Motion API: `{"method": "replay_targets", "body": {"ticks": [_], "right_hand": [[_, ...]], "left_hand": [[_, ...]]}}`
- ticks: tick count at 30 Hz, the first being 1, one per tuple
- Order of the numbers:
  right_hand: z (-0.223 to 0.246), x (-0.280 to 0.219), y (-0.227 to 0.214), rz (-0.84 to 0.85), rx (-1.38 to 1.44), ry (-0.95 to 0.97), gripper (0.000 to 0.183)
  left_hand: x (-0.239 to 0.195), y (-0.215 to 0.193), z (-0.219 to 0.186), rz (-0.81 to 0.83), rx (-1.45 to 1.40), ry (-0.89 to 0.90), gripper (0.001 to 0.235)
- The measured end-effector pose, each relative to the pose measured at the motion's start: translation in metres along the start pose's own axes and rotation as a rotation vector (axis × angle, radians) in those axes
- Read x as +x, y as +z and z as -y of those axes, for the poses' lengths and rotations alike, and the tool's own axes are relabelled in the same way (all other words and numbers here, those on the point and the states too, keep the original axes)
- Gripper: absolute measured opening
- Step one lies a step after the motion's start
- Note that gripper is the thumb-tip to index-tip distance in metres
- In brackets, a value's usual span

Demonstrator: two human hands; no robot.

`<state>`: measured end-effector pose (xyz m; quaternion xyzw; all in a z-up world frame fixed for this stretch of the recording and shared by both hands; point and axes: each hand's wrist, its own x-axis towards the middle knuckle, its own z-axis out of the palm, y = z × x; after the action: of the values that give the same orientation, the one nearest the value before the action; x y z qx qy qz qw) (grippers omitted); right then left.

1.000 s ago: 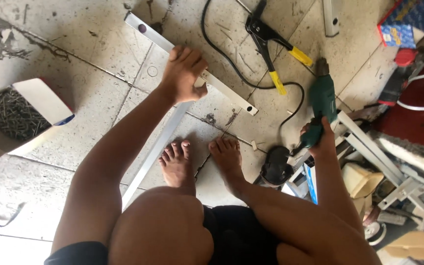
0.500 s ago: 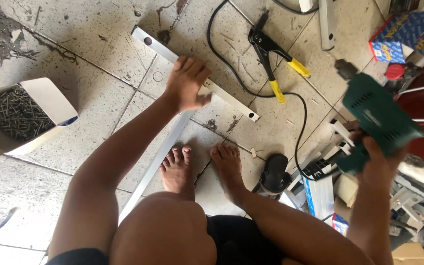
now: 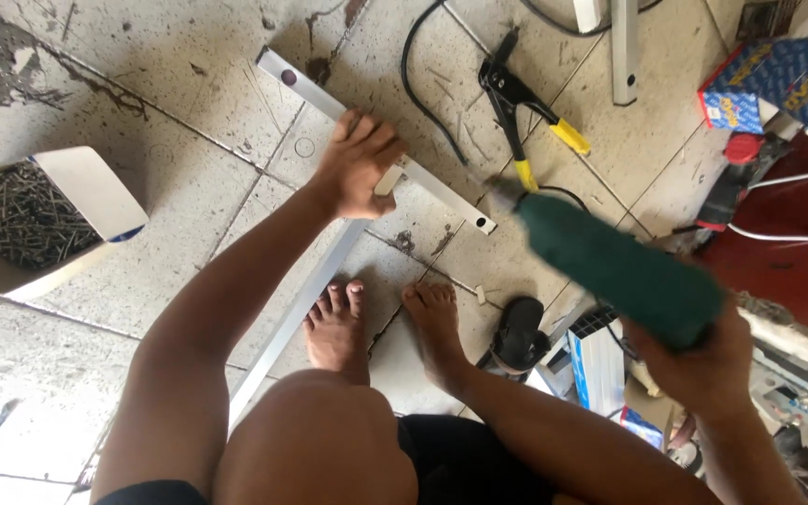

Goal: Assembling an aluminum frame by drilling holes and using a rivet gun to join the pieces.

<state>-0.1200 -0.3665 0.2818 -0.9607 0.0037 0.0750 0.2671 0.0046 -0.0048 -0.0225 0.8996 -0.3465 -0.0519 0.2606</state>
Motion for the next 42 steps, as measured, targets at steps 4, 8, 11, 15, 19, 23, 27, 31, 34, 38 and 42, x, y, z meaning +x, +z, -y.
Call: {"method": "replay_targets", "body": {"ticks": [4,8,11,15,19,23,27,31,34,38,42], "right_hand": [[0.035,0.018,0.008,0.303,-0.156,0.073,0.072],[0.047,0.032,0.026,0.411,-0.244,-0.046,0.079],[0.058,0.045,0.037,0.443,-0.222,-0.143,0.081],[0.052,0.054,0.05,0.456,-0.261,-0.281,0.085],[0.06,0.064,0.059,0.402,-0.251,-0.367,0.075],[0.058,0.07,0.067,0.437,-0.234,-0.372,0.077],[0.054,0.07,0.069,0.42,-0.232,-0.396,0.076],[0.058,0.073,0.067,0.428,-0.238,-0.39,0.079],[0.056,0.073,0.065,0.436,-0.28,-0.389,0.079],[0.053,0.074,0.067,0.436,-0.318,-0.409,0.08],[0.054,0.077,0.07,0.407,-0.231,-0.426,0.077]], "left_hand": [[0.003,0.005,-0.001,-0.033,0.041,-0.006,0.076],[0.012,0.006,0.003,-0.065,0.003,-0.005,0.074],[0.013,0.001,0.002,-0.059,-0.022,-0.011,0.076],[0.012,0.006,0.005,-0.071,-0.016,-0.002,0.073],[0.012,0.004,0.003,-0.09,-0.063,0.002,0.072],[0.011,0.004,0.004,-0.088,-0.082,0.0,0.073],[0.01,0.004,0.004,-0.099,-0.062,-0.009,0.074],[0.01,0.004,0.005,-0.116,-0.046,0.0,0.073],[0.011,0.002,0.003,-0.128,-0.078,0.0,0.07],[0.012,0.002,0.005,-0.12,-0.054,0.003,0.066],[0.013,-0.013,-0.002,-0.125,0.0,-0.02,0.052]]}}
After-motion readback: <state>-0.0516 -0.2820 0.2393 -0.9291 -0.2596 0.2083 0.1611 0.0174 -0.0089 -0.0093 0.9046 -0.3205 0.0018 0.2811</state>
